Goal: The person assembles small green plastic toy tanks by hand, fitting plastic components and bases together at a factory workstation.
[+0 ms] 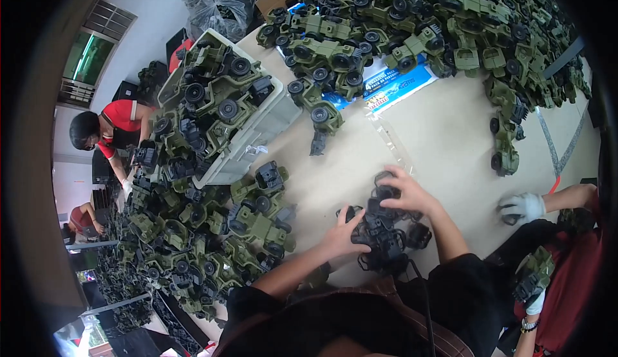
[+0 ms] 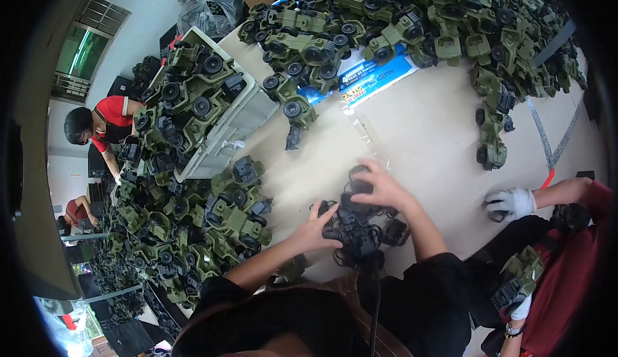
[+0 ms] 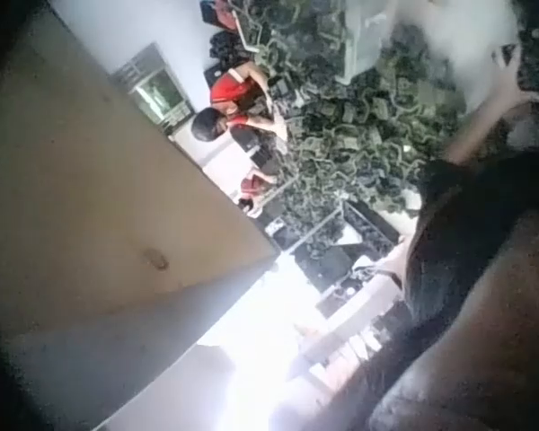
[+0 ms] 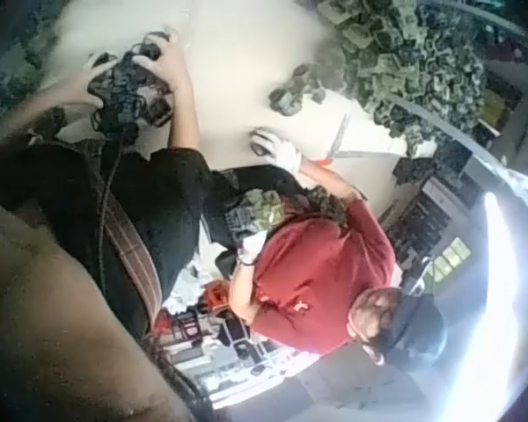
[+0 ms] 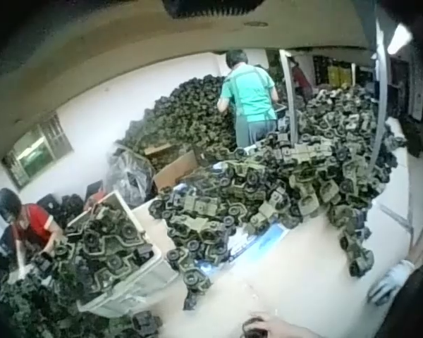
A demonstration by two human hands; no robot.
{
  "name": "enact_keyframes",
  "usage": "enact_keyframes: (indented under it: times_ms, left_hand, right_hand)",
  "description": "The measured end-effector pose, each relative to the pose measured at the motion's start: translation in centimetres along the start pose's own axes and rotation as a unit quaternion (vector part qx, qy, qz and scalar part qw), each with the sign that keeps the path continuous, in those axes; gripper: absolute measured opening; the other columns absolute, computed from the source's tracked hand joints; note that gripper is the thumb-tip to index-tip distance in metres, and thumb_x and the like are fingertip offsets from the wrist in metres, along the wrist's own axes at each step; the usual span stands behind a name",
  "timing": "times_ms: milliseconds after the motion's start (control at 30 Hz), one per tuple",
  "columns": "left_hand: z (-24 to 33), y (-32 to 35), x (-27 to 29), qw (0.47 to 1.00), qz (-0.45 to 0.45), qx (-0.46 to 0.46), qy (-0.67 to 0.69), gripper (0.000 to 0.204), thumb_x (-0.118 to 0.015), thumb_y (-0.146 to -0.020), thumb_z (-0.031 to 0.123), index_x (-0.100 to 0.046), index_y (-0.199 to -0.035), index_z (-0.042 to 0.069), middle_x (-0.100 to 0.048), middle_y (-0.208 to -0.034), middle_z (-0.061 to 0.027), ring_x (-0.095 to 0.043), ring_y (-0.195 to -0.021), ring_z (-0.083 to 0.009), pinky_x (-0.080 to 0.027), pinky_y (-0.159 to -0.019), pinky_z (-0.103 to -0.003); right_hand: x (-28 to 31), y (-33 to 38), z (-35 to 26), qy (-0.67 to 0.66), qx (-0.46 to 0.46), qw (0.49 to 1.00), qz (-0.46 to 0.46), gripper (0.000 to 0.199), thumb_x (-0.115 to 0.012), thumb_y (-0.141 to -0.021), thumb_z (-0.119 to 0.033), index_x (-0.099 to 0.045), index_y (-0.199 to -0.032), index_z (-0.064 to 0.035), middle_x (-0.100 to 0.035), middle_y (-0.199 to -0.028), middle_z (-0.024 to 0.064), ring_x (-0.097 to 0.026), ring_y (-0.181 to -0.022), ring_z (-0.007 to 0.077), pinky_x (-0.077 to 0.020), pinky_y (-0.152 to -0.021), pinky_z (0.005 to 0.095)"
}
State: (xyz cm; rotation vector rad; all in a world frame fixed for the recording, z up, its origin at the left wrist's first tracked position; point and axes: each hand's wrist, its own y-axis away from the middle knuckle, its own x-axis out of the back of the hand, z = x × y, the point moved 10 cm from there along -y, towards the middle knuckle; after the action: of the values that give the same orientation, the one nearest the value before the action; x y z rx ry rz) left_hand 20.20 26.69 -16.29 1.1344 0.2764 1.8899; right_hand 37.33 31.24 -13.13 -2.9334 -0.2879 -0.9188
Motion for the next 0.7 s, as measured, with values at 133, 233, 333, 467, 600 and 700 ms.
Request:
enact_keyframes:
  times_ms: [133, 233, 333, 467, 600, 700]
  left_hand:
    - [-3.1, -2.6, 8.3, 0.992, 0.120, -0.022, 0.014, 0.063, -0.058, -0.073, 0.049, -0.045, -0.120, 0.008, -0.042, -0.122, -0.0216, -0.044, -0.110, -0.0341, -0.037, -0.091, -0.040]
    - [-5.7, -5.6, 17.6, 0.923, 0.338, 0.034, 0.181, 0.052, -0.061, -0.075, 0.037, -0.049, -0.109, 0.000, -0.055, -0.103, -0.0195, -0.054, -0.096, -0.0288, -0.043, -0.081, -0.035]
    - [-7.1, -9.6, 20.6, 0.886, 0.347, 0.070, 0.298, 0.068, -0.061, -0.075, 0.041, -0.037, -0.122, -0.001, -0.047, -0.115, -0.0210, -0.046, -0.106, -0.0287, -0.038, -0.088, -0.035]
    - [-9.0, -13.9, 20.7, 0.824, 0.320, 0.128, 0.450, 0.082, -0.060, -0.073, 0.050, -0.027, -0.129, 0.001, -0.039, -0.123, -0.0168, -0.037, -0.115, -0.0256, -0.032, -0.092, -0.037]
    - [-7.1, -18.0, 20.0, 0.797, 0.272, 0.085, 0.533, 0.073, -0.064, -0.071, 0.047, -0.035, -0.120, 0.000, -0.051, -0.107, -0.0120, -0.052, -0.092, -0.0207, -0.041, -0.080, -0.038]
    - [-7.9, -19.9, 21.4, 0.798, 0.295, 0.030, 0.524, 0.051, -0.069, -0.072, 0.030, -0.047, -0.104, -0.004, -0.057, -0.090, -0.0112, -0.058, -0.076, -0.0199, -0.048, -0.066, -0.038]
  right_hand:
    - [7.4, -7.9, 5.5, -0.180, -0.115, 0.956, 0.200, 0.069, -0.069, -0.069, -0.034, -0.038, -0.123, -0.0020, -0.037, -0.125, 0.0172, -0.038, -0.114, 0.0285, -0.0343, -0.092, 0.0355]
    - [14.1, -16.1, 7.3, -0.129, -0.066, 0.934, 0.327, 0.083, -0.069, -0.066, -0.043, -0.031, -0.127, -0.0008, -0.036, -0.124, 0.0230, -0.036, -0.116, 0.0308, -0.0310, -0.096, 0.0363]
    - [15.4, -23.1, 7.0, -0.104, -0.081, 0.934, 0.332, 0.087, -0.070, -0.059, -0.052, -0.037, -0.125, -0.0061, -0.038, -0.122, 0.0221, -0.037, -0.115, 0.0334, -0.0298, -0.097, 0.0365]
    - [13.0, -28.8, 5.4, 0.022, -0.166, 0.971, 0.168, 0.095, -0.059, -0.049, -0.072, -0.046, -0.121, -0.0118, -0.039, -0.125, 0.0214, -0.039, -0.116, 0.0307, -0.0289, -0.097, 0.0381]
    - [13.3, -29.5, 9.1, 0.026, -0.215, 0.970, 0.111, 0.097, -0.057, -0.052, -0.070, -0.043, -0.123, -0.0058, -0.037, -0.127, 0.0219, -0.035, -0.120, 0.0305, -0.0262, -0.100, 0.0358]
    - [11.6, -28.6, 7.2, -0.142, -0.251, 0.952, 0.103, 0.096, -0.064, -0.058, -0.053, -0.028, -0.131, -0.0019, -0.038, -0.127, 0.0194, -0.041, -0.115, 0.0318, -0.0427, -0.084, 0.0489]
